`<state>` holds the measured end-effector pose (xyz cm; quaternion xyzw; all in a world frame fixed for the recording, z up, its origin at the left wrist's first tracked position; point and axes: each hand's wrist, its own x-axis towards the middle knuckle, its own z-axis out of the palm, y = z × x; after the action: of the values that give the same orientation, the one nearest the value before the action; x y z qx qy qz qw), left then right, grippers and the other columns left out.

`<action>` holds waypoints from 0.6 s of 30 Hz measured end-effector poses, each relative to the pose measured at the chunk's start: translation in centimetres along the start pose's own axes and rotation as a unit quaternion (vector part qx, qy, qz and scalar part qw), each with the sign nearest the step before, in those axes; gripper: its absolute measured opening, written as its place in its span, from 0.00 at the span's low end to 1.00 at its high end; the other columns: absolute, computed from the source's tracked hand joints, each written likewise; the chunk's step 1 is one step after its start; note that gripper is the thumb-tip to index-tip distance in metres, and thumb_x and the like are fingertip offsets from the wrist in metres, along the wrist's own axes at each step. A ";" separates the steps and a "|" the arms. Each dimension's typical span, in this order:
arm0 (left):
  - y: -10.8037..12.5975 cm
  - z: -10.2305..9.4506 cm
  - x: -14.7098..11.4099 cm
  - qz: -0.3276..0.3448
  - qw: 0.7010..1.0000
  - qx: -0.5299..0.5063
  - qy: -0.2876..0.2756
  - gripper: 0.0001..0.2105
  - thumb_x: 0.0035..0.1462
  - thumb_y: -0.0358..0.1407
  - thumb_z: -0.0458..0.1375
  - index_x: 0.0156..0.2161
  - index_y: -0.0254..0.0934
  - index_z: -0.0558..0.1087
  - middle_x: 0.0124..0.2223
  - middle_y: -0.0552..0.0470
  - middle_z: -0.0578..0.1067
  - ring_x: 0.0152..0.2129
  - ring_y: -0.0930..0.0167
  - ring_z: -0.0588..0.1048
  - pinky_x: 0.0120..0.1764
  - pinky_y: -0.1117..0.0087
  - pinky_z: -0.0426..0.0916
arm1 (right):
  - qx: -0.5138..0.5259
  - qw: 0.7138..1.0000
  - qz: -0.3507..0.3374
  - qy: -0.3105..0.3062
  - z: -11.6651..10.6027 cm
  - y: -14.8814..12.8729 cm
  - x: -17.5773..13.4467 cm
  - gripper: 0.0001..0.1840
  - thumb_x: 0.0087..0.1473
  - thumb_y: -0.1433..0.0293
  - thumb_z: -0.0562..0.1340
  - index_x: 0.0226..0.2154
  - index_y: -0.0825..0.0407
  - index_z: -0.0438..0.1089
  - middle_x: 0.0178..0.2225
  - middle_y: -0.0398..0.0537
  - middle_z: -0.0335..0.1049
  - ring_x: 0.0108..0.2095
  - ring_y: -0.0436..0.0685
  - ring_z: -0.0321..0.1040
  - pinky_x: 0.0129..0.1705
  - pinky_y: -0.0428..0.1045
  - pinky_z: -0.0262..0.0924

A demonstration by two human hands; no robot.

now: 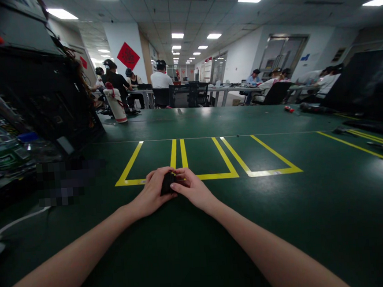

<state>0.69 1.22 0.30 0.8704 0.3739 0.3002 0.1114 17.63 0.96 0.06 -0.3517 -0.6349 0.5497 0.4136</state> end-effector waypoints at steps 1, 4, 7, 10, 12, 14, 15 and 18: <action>0.0 0.1 0.0 0.000 1.000 0.001 0.002 0.27 0.47 0.33 0.58 0.51 0.41 0.50 0.49 0.48 0.61 0.48 0.64 0.60 0.51 0.58 0.51 | -0.003 1.000 0.001 0.000 0.0 0.0 0.0 0.17 0.47 0.70 0.59 0.42 0.48 0.58 0.41 0.46 0.60 0.44 0.53 0.61 0.48 0.54 0.55; -0.1 0.2 0.0 0.002 1.000 0.003 0.008 0.28 0.47 0.33 0.58 0.51 0.41 0.50 0.49 0.48 0.61 0.48 0.64 0.60 0.51 0.58 0.51 | 0.005 1.000 -0.003 -0.017 -0.1 -0.3 -0.1 0.16 0.46 0.72 0.59 0.41 0.48 0.59 0.42 0.46 0.60 0.47 0.53 0.59 0.50 0.54 0.53; -0.1 0.2 0.0 0.005 1.000 0.001 0.007 0.27 0.47 0.32 0.58 0.51 0.41 0.51 0.49 0.48 0.61 0.48 0.64 0.61 0.50 0.58 0.51 | 0.025 0.999 -0.006 -0.032 -0.1 -0.6 -0.2 0.15 0.45 0.73 0.60 0.38 0.48 0.59 0.42 0.44 0.61 0.45 0.52 0.61 0.48 0.53 0.55; 0.0 0.0 0.0 0.005 1.000 0.001 0.002 0.27 0.47 0.32 0.58 0.51 0.41 0.51 0.49 0.48 0.61 0.48 0.64 0.61 0.51 0.57 0.52 | 0.019 1.000 -0.011 -0.007 0.1 -0.7 -0.3 0.10 0.47 0.71 0.59 0.35 0.49 0.60 0.39 0.43 0.61 0.41 0.51 0.63 0.47 0.52 0.56; 0.1 -0.1 0.0 0.004 1.000 0.003 0.001 0.27 0.47 0.32 0.58 0.51 0.41 0.50 0.49 0.48 0.61 0.48 0.64 0.61 0.51 0.58 0.52 | 0.012 1.000 -0.012 0.008 0.1 -0.6 -0.2 0.09 0.47 0.70 0.59 0.35 0.49 0.61 0.38 0.43 0.61 0.40 0.51 0.63 0.46 0.53 0.57; 0.2 -0.2 0.0 0.005 1.000 0.002 0.000 0.27 0.48 0.32 0.58 0.51 0.41 0.50 0.49 0.48 0.61 0.48 0.64 0.61 0.51 0.58 0.51 | 0.009 1.000 -0.009 0.011 0.1 -0.5 -0.1 0.11 0.47 0.69 0.59 0.36 0.49 0.61 0.39 0.44 0.61 0.41 0.52 0.63 0.46 0.53 0.57; 0.2 -0.2 0.0 0.005 1.000 0.001 -0.001 0.27 0.48 0.32 0.58 0.51 0.41 0.50 0.49 0.48 0.61 0.48 0.64 0.61 0.51 0.57 0.51 | 0.007 1.000 -0.007 0.012 0.1 -0.4 -0.1 0.12 0.47 0.69 0.59 0.37 0.49 0.60 0.40 0.44 0.61 0.42 0.52 0.62 0.47 0.53 0.57; 0.3 -0.2 0.0 0.001 1.000 -0.004 -0.004 0.27 0.48 0.33 0.57 0.51 0.42 0.50 0.50 0.48 0.61 0.49 0.63 0.60 0.51 0.56 0.51 | 0.002 1.000 0.004 0.009 0.0 -0.3 -0.1 0.16 0.47 0.69 0.59 0.41 0.49 0.59 0.43 0.46 0.61 0.45 0.53 0.60 0.49 0.54 0.55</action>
<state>0.69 1.00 0.58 0.8714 0.3717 0.2984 0.1160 17.68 0.86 0.38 -0.3588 -0.6287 0.5490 0.4179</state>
